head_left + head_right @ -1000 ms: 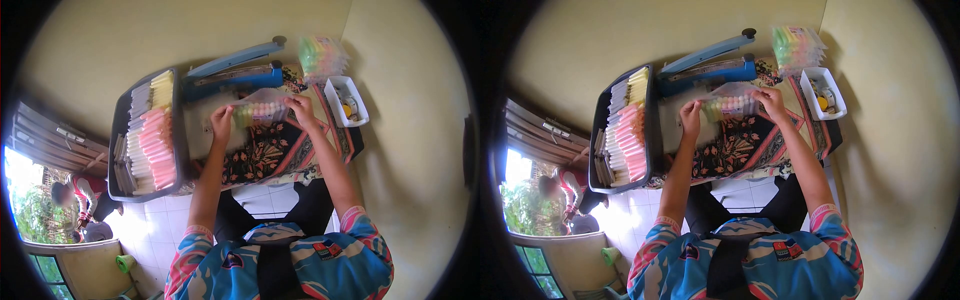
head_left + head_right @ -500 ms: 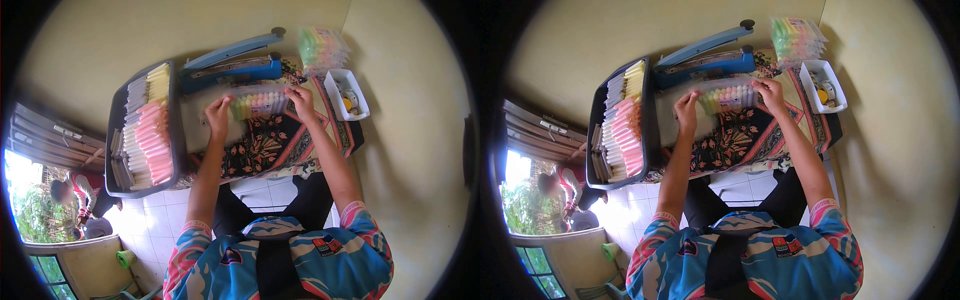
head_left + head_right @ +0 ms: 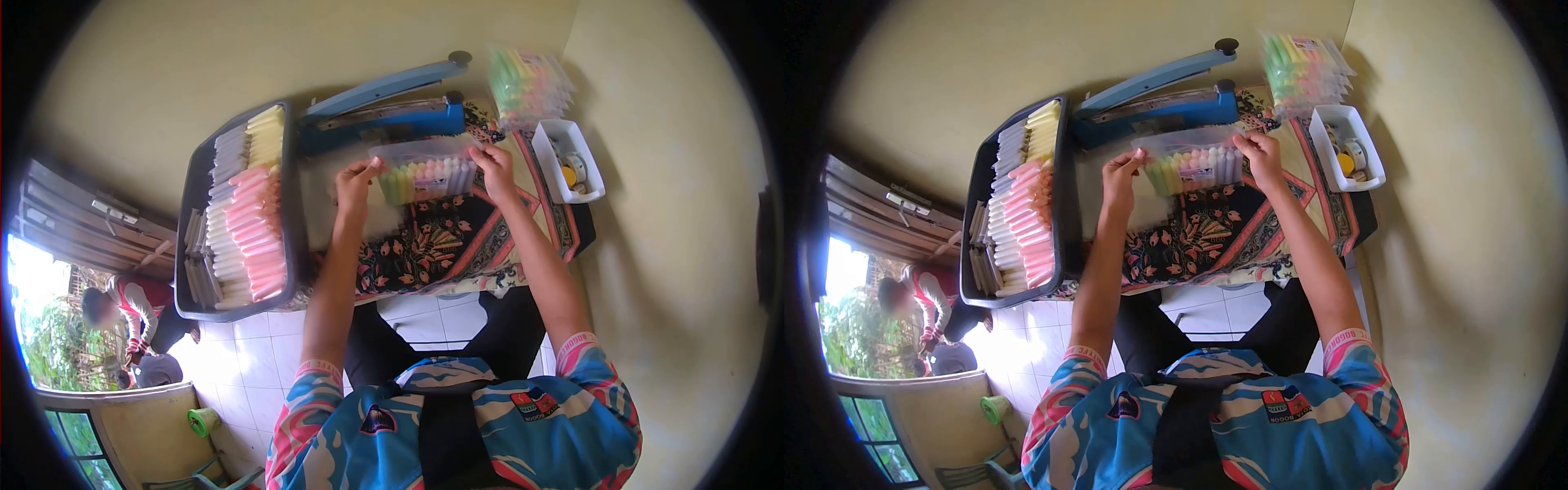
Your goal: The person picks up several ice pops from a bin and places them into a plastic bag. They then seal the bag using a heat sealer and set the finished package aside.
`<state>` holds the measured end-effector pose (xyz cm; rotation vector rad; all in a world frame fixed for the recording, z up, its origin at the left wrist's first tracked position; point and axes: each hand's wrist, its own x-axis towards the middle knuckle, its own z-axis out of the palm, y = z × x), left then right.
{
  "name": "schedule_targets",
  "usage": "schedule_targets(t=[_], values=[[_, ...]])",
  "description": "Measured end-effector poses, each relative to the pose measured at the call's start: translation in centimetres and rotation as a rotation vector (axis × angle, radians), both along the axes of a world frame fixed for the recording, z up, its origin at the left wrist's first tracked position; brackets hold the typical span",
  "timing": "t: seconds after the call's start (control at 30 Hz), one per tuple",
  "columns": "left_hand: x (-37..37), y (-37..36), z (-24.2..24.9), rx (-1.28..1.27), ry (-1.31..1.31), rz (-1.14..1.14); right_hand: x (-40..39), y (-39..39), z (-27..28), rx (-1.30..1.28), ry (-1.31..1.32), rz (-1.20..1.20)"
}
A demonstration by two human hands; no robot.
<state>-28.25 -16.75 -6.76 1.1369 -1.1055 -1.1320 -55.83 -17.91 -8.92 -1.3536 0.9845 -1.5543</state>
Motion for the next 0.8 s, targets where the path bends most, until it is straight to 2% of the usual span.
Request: schedule_targets(t=[0.1, 0.3, 0.4, 0.8], values=[[0.1, 0.1, 0.9, 0.112, 0.057, -0.018, 0.1, -0.1, -0.1, 0.028, -0.018, 0.006], [0.5, 0.4, 1.3, 0.043, 0.044, -0.064, 0.9, 0.9, 0.9, 0.016, -0.086, 0.025], [0.7, 1.0, 1.8, 0.136, 0.092, -0.081, 0.5, 0.4, 0.6, 0.027, -0.074, 0.029], [0.7, 1.0, 1.1, 0.061, 0.145, -0.133, 0.6, 1.1, 1.0, 0.046, -0.074, 0.016]])
